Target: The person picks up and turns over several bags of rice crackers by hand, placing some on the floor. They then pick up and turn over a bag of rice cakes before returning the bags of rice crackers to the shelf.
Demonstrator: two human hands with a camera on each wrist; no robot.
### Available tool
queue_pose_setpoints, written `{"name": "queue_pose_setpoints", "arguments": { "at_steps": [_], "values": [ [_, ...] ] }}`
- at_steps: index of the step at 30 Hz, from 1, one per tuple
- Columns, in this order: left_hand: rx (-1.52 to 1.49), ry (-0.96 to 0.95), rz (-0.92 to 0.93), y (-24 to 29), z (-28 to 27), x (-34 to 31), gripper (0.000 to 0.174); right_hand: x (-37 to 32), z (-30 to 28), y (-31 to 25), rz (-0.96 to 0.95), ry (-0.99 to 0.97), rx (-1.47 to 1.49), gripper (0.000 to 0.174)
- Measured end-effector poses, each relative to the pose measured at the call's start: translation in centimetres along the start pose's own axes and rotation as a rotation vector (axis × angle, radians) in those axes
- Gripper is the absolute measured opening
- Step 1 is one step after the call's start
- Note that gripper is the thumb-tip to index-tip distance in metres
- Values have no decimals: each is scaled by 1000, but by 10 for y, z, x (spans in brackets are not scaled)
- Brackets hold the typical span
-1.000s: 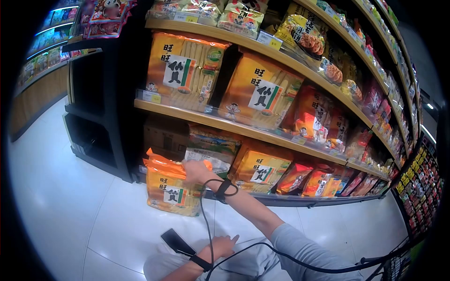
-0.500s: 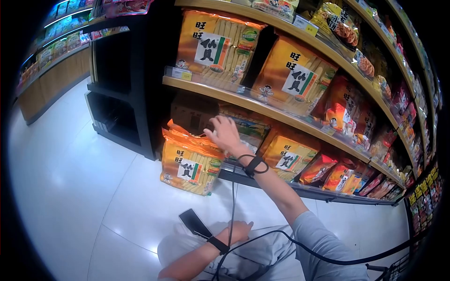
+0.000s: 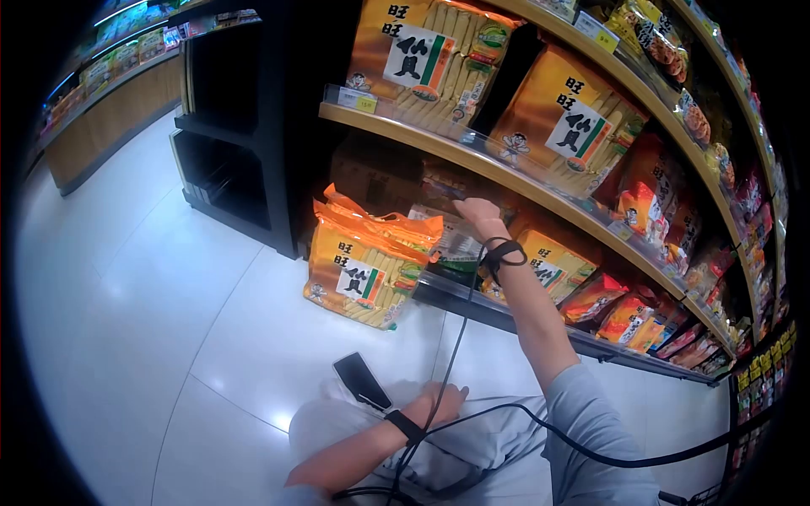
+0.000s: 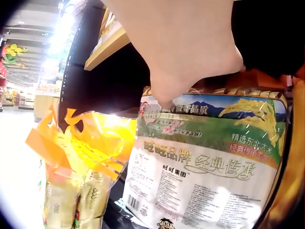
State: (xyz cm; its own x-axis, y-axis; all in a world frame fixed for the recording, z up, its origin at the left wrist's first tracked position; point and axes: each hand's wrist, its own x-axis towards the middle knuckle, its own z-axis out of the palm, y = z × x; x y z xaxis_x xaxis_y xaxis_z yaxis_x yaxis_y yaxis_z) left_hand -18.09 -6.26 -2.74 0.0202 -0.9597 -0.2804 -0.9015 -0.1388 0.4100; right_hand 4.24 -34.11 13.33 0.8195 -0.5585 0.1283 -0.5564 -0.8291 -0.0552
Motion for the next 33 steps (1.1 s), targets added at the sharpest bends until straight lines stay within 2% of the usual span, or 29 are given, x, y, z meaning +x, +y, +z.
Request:
{"name": "queue_pose_setpoints", "arguments": {
  "at_steps": [1,2,3,5,6,7,8,9,10,11,12,13,14,15,17,18,23,25,26,27,28,30,33],
  "values": [
    [-7,17,11,-2,3,2,69,3,-1,1,11,-89,70,61],
    [-30,33,17,-5,11,7,67,-21,-30,-16,85,-185,88,63],
    [-37,33,11,-6,15,8,67,-25,-30,-17,78,-191,88,63],
    [44,154,69,-7,21,9,63,-32,-29,-7,-65,-233,345,62],
    [36,154,65,-6,26,7,63,-42,-34,-4,-183,-286,515,66],
    [152,288,67,-4,31,4,59,-32,-29,-4,-183,-293,513,66],
    [271,421,71,-3,36,2,55,-14,-21,-3,-117,-286,306,67],
    [265,420,73,-3,39,2,55,-11,-22,-7,-49,-277,99,68],
    [299,505,84,-4,42,2,51,-11,-23,-7,-56,-238,18,70],
    [335,593,96,-4,45,3,47,-19,-32,-11,-51,-240,14,70],
    [331,594,101,-4,47,4,47,-25,-40,-14,-70,-285,9,70],
    [280,534,102,-5,49,6,46,-31,-47,-17,-90,-330,3,70],
    [230,474,102,-3,46,6,46,-31,-48,-15,-185,-301,-16,63],
    [229,477,107,-1,42,8,46,-32,-48,-13,-182,-299,-20,63],
    [92,126,14,4,26,13,46,-35,-46,-9,-322,-206,-34,55],
    [17,-67,-6,6,6,13,46,-37,-45,-11,-292,-143,-35,51],
    [32,-84,-39,-1,9,15,46,-52,-48,-21,-297,12,-104,50],
    [16,-81,-37,-1,9,15,46,-58,-46,-22,-273,181,-129,50],
    [15,-103,-39,-1,6,15,47,-65,-45,-22,-333,256,-85,49],
    [15,-125,-40,-1,2,15,48,-71,-44,-21,-332,252,-85,49],
    [14,-126,-37,-1,1,14,48,-77,-43,-21,-419,329,-58,48],
    [24,-16,6,-3,-1,13,50,-87,-40,-18,-546,444,-32,45],
    [7,-17,-13,-4,-2,11,52,-104,-36,-12,-539,511,-38,45]
  ]
}}
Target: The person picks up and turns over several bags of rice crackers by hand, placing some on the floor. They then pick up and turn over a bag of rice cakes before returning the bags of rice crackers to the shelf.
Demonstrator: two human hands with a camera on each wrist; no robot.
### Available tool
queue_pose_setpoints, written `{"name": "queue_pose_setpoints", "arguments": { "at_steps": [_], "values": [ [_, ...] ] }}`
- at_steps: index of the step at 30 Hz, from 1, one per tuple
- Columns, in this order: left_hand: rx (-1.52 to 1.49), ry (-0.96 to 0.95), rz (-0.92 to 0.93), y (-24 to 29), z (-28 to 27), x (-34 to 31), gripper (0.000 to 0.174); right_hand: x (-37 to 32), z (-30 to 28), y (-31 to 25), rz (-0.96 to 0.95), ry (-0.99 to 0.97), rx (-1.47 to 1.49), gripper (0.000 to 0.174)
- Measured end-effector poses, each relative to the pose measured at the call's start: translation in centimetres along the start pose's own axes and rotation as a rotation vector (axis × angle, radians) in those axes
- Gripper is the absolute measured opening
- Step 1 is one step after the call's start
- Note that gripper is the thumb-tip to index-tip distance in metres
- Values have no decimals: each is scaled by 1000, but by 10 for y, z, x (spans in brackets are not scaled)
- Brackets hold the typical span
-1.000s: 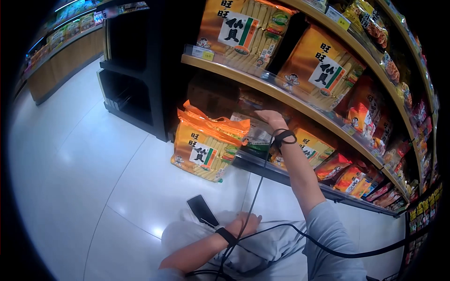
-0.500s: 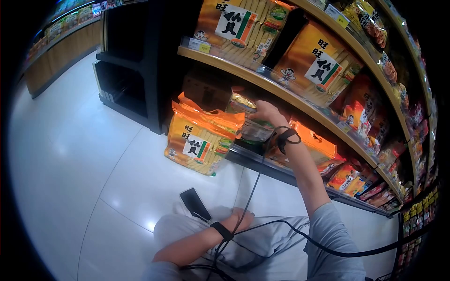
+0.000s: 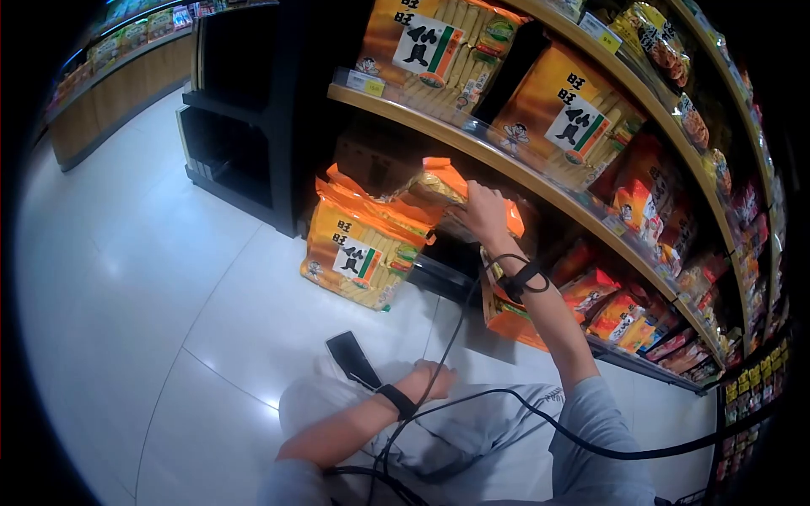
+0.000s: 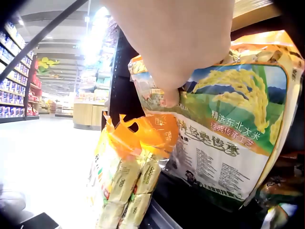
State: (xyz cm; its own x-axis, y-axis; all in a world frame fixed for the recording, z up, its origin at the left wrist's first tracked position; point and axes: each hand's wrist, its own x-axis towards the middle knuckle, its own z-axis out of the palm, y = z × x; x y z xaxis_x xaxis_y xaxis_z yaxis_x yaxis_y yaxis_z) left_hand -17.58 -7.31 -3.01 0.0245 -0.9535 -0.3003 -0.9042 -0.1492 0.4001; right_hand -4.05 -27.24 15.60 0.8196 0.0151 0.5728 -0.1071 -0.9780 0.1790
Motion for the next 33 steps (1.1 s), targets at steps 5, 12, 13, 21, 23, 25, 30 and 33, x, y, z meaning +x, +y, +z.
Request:
{"name": "queue_pose_setpoints", "arguments": {
  "at_steps": [5,12,13,21,23,25,30,33],
  "values": [
    [-58,136,-3,-7,11,-5,32,-34,-14,6,-36,169,19,46],
    [-89,246,105,-15,4,-19,30,-68,-68,3,-205,312,31,47],
    [-74,280,143,-16,0,-18,35,-73,-77,3,-213,335,26,47],
    [-493,1030,-68,-18,-90,-45,32,-143,-128,4,-174,454,146,45],
    [-583,1253,-172,-25,-99,-47,43,-158,-143,-1,-162,424,151,41],
    [-755,1263,-260,-26,-115,-64,80,-170,-151,-2,-194,421,187,40],
    [-173,1564,-104,-18,-122,-73,115,-176,-161,-7,-174,291,256,42],
    [28,1623,3,-6,-127,-79,96,-173,-151,-14,-284,143,288,42]
  ]
}}
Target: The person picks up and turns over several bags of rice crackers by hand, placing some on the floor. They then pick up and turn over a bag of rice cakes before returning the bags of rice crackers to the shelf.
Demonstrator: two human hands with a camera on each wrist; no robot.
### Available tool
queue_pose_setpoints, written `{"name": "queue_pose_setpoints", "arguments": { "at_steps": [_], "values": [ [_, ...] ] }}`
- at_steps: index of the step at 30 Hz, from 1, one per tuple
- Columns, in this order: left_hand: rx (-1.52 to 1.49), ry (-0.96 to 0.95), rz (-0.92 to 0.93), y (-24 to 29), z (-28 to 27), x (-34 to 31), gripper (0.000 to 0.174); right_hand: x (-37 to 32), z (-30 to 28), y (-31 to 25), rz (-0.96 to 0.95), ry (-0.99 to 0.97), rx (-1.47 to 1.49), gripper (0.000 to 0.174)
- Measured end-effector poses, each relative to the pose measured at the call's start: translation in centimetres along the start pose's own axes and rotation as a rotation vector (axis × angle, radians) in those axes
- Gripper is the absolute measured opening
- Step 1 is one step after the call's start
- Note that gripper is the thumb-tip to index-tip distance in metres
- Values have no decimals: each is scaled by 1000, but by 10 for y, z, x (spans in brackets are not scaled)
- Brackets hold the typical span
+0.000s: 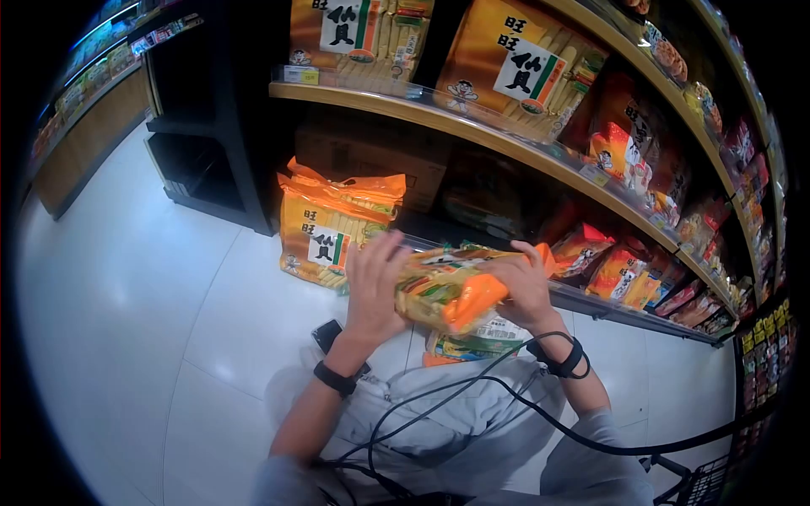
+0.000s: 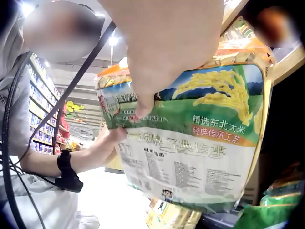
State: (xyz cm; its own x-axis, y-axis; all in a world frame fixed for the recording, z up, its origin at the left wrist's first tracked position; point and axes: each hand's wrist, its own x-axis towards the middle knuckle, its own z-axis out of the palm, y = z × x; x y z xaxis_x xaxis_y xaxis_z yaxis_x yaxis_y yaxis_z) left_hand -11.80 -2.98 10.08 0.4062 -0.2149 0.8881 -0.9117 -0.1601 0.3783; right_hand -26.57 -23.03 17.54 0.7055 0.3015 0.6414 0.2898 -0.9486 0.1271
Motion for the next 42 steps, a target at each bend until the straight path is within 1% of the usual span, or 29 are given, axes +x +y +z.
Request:
{"name": "queue_pose_setpoints", "arguments": {
  "at_steps": [1,2,3,5,6,7,9,10,12,13,15,16,17,18,19,20,21,23,25,27,29,30,35,37,39,41,42],
  "values": [
    [-181,-133,52,-1,-1,-5,80,0,6,-2,-18,-45,1,42],
    [-361,-269,100,0,-2,-7,64,2,10,-5,17,-78,60,42],
    [-365,-287,99,3,-2,-9,64,-3,17,0,67,-121,101,50],
    [-393,-284,-241,11,-3,-13,42,-2,27,1,214,-144,92,63],
    [-376,-319,-309,5,-2,-14,40,-1,30,1,246,-143,82,74],
    [-373,-334,-311,0,-2,-13,40,-4,40,4,281,-81,24,81],
    [-369,-244,-595,-8,1,-10,37,-7,52,10,447,129,-33,85],
    [-457,-179,-621,-16,3,-9,36,-10,52,15,538,175,-10,88],
    [-613,-58,-696,-25,4,-5,33,-23,62,30,678,263,104,87],
    [-594,-52,-718,-31,3,-5,31,-30,68,35,745,288,182,87],
    [-600,-15,-771,-46,6,-11,31,-40,78,39,852,208,327,85],
    [-572,-28,-794,-52,8,-16,31,-45,87,43,829,208,426,86],
    [-694,-7,-862,-58,11,-19,34,-43,87,39,871,173,559,80],
    [-816,19,-928,-62,12,-21,38,-44,88,38,947,107,752,74],
    [-788,5,-947,-65,14,-23,38,-45,89,38,1018,42,947,69],
    [-874,22,-999,-64,16,-24,41,-44,88,37,972,-18,926,57],
    [-961,43,-1048,-65,19,-23,45,-40,86,33,966,-18,913,51],
    [-959,9,-1089,-64,19,-23,47,-39,90,32,971,13,986,51],
    [-1080,42,-1195,-63,23,-17,31,-40,98,32,1000,45,985,49],
    [-1044,53,-1242,-66,28,-22,32,-42,106,28,1027,90,982,48],
    [-1063,7,-1248,-69,31,-27,35,-46,112,27,1089,76,1005,48],
    [-1040,-50,-1226,-70,33,-31,47,-48,115,28,1109,73,1006,48],
    [-1079,-87,-1265,-68,36,-33,47,-53,116,25,1176,42,995,50],
    [-1106,-58,-1292,-68,36,-31,41,-53,118,24,1221,64,1034,51],
    [-1087,-61,-1295,-69,34,-31,40,-50,116,22,1227,72,1052,51],
    [-1085,-96,-1230,-72,33,-27,40,-50,111,25,1217,167,1025,49],
    [-1051,-133,-1199,-73,30,-24,45,-51,106,29,1221,195,1026,48]
  ]
}}
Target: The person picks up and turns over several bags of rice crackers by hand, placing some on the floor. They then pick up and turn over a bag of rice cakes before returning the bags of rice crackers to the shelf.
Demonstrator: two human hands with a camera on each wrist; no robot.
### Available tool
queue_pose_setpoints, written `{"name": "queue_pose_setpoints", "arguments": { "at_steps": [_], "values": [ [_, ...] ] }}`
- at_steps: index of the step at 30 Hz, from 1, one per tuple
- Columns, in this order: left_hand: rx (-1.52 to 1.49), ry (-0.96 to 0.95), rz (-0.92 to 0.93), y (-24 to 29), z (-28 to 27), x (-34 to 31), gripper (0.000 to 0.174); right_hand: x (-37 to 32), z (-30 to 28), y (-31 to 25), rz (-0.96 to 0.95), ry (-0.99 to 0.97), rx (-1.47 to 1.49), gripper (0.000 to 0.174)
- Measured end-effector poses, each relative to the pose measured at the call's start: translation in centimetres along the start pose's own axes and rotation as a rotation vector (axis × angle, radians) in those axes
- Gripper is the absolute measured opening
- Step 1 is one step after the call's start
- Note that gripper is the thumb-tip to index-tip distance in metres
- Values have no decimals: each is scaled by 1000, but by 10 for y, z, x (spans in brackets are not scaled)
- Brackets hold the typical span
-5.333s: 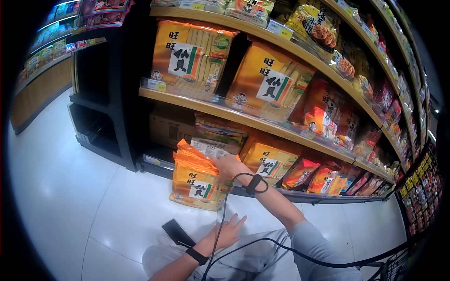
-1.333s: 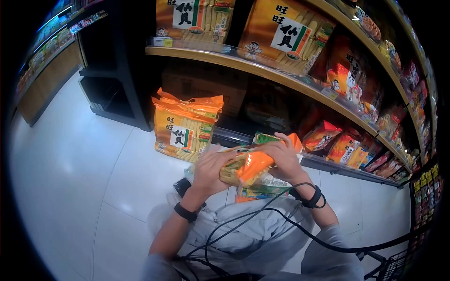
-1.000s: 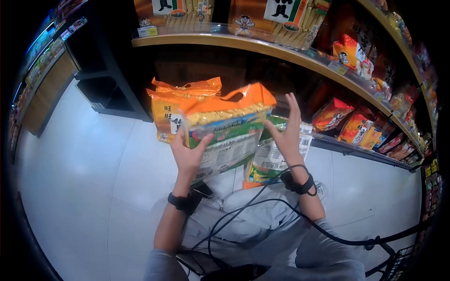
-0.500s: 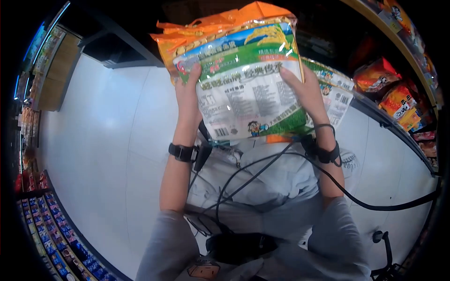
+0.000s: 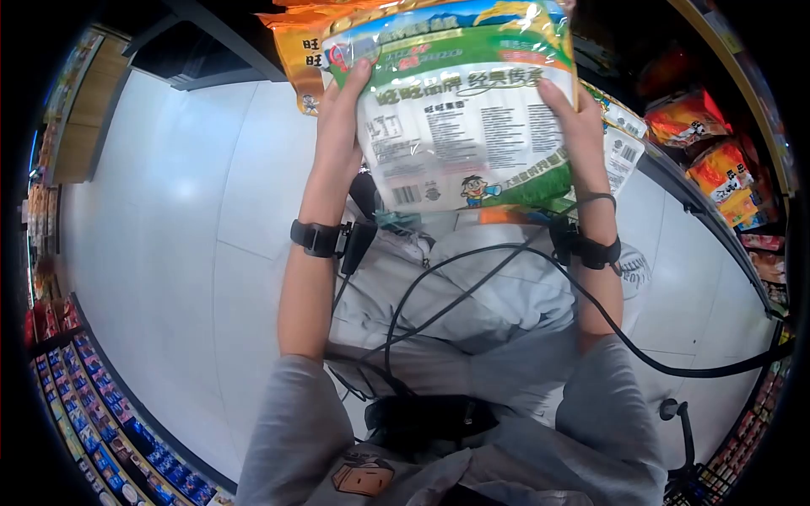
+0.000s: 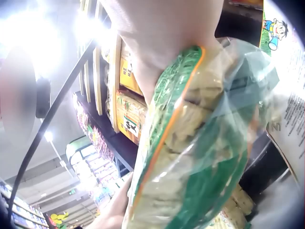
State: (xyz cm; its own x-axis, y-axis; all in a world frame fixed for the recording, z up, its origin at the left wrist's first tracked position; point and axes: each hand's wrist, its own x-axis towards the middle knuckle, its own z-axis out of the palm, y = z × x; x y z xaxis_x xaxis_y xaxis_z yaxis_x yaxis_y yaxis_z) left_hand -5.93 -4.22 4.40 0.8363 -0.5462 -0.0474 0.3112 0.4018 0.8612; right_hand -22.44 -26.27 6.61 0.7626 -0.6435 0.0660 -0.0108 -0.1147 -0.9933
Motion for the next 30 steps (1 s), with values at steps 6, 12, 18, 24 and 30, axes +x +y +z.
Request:
{"name": "queue_pose_setpoints", "arguments": {
  "at_steps": [6,12,18,24,30],
  "values": [
    [558,-233,46,12,8,-13,54,4,-25,-13,-242,309,304,44],
    [248,-210,-293,-8,28,-24,58,9,-51,-3,-330,389,321,42],
    [357,-223,-184,-24,19,-15,60,6,-43,-6,-301,396,254,44],
    [323,-230,-171,-21,22,-16,63,6,-43,-5,-258,397,308,45],
    [321,-222,-169,-25,18,-14,67,7,-45,-3,-252,393,323,44]
  ]
}}
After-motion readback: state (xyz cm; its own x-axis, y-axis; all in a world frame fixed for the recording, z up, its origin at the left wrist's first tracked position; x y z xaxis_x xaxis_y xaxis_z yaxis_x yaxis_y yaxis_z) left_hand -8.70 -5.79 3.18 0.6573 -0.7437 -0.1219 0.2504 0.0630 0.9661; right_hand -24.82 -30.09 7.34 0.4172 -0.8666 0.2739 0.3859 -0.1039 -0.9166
